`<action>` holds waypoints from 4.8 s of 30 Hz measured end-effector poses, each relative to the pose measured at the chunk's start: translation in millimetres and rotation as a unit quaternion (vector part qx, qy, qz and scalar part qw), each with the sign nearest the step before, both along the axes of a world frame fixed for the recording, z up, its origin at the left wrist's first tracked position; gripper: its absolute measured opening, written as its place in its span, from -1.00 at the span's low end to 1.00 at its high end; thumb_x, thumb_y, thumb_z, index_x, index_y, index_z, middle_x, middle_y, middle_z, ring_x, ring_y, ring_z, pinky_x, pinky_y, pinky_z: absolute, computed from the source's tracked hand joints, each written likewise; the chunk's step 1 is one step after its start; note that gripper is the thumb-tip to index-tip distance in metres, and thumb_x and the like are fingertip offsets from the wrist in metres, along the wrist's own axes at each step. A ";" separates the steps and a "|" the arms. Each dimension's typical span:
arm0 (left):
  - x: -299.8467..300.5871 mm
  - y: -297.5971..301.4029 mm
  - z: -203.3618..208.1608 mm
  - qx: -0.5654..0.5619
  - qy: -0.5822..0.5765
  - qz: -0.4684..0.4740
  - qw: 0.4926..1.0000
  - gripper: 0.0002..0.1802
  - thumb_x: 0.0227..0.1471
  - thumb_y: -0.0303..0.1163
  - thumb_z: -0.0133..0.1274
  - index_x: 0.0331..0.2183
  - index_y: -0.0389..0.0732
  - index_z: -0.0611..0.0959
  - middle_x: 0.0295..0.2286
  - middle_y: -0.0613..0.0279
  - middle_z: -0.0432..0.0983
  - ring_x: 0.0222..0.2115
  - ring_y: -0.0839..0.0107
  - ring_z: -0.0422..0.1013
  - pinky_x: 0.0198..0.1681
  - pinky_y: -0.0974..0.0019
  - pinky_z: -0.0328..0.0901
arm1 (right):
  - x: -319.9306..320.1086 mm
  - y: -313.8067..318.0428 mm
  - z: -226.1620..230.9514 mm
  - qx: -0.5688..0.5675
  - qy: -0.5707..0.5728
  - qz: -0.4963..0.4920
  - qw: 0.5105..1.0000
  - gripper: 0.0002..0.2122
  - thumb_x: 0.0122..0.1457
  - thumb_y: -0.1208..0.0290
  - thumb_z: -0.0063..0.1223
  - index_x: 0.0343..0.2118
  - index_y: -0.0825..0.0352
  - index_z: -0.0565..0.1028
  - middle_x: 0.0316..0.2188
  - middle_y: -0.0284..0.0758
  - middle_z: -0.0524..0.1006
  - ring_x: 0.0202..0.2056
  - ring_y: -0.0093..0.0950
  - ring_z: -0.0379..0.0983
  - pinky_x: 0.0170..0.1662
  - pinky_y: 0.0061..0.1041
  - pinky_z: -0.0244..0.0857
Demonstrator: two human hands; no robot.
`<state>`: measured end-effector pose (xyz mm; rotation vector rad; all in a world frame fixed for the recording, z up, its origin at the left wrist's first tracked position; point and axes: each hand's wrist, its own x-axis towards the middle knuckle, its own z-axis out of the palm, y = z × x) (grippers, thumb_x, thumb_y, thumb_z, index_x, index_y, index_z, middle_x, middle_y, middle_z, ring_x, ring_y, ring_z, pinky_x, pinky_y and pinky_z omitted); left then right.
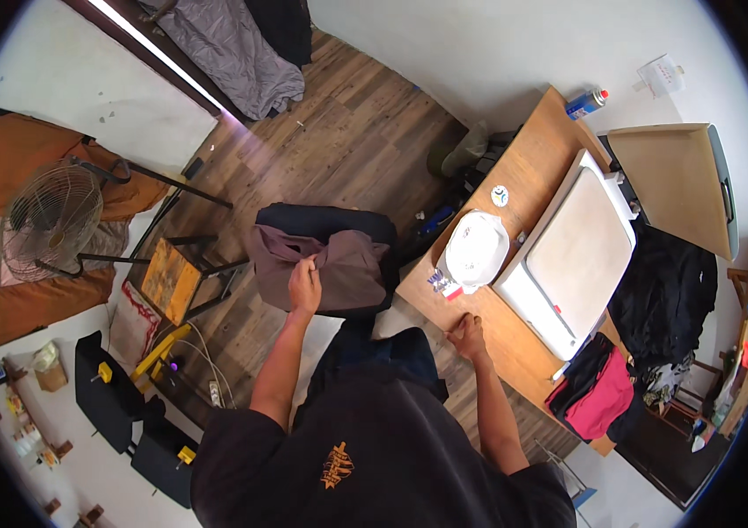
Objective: Aligning a small logo decal on a brown t-shirt using a ruler for precise placement.
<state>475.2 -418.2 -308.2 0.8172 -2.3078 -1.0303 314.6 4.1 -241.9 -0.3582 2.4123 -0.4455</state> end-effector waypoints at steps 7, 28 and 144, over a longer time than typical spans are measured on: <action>35.8 0.8 76.1 -0.080 0.124 0.072 0.986 -0.75 0.16 -0.67 -0.06 -0.10 -0.31 0.39 -0.13 -0.09 0.43 -0.11 0.00 0.43 0.07 0.06 0.33 | 6.3 10.9 -13.4 -0.062 0.020 0.001 0.998 -0.46 -0.06 0.25 0.55 -0.18 0.32 0.35 -0.27 -0.09 0.40 -0.21 -0.07 0.37 -0.09 -0.17 0.35; 51.5 123.8 457.7 -0.148 0.621 0.098 0.764 -0.65 0.27 -0.21 0.02 -0.05 -0.20 0.36 -0.21 0.09 0.39 -0.24 0.26 0.44 -0.08 0.18 0.39 | 13.9 31.9 -14.5 -0.208 -0.065 -0.055 0.974 -0.67 0.16 0.20 0.37 -0.22 0.29 0.48 -0.27 -0.20 0.55 -0.19 -0.29 0.52 -0.15 -0.31 0.45; -21.0 400.3 401.6 0.069 0.059 -0.401 0.912 -0.81 0.31 -0.39 0.12 -0.21 -0.35 0.63 -0.43 0.31 0.52 -0.35 0.58 0.39 -0.22 0.46 0.28 | 136.1 395.5 295.4 -0.400 0.210 -0.176 0.875 -0.86 0.39 0.49 0.07 -0.28 0.48 0.49 -0.45 -0.39 0.33 -0.37 -0.64 0.24 -0.29 -0.60 0.19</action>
